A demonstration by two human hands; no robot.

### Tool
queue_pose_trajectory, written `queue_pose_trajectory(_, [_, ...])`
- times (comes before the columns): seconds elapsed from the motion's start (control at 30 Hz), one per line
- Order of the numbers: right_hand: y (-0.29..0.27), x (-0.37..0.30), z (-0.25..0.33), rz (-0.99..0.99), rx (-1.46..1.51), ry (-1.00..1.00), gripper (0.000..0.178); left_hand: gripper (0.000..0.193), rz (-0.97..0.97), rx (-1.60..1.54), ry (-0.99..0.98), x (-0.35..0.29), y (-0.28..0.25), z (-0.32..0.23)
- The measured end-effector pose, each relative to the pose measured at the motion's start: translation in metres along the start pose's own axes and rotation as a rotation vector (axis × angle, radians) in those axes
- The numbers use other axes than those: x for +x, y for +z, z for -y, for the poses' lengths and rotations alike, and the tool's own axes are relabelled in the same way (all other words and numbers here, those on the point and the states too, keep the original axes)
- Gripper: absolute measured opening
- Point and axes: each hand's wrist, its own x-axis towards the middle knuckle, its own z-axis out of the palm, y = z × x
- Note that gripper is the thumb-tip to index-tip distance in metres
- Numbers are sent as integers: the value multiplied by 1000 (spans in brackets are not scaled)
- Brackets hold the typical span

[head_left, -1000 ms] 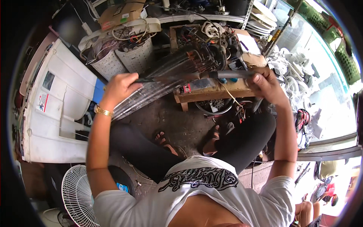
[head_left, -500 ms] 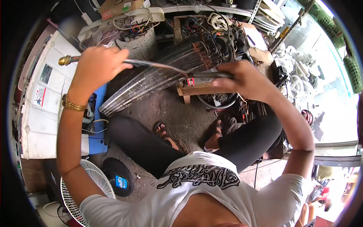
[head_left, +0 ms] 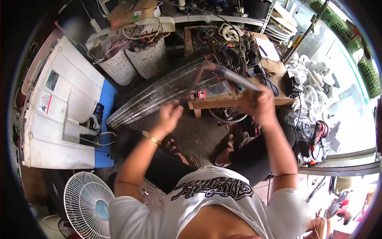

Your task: The person manipulates a metal pipe and an evaporator coil component by hand, attaching small fittings and wrapping the unit in black insulation material.

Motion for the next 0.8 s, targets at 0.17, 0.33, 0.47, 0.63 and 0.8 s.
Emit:
queue_pose_trajectory(0.17, [-35,7,68,447,-722,253,33,37,375,1103,390,31,-120,-90])
queue_pose_trajectory(0.33, [-34,16,97,269,-547,122,48,40,360,909,352,55,-143,-132])
queue_pose_trajectory(0.47, [-34,43,104,734,-893,-102,48,47,749,957,537,32,-108,-148])
queue_pose_trajectory(0.63, [-64,48,79,360,-505,144,54,44,652,704,477,40,-60,-111])
queue_pose_trajectory(0.8, [-82,12,26,-119,228,309,61,28,750,732,-53,-19,19,40])
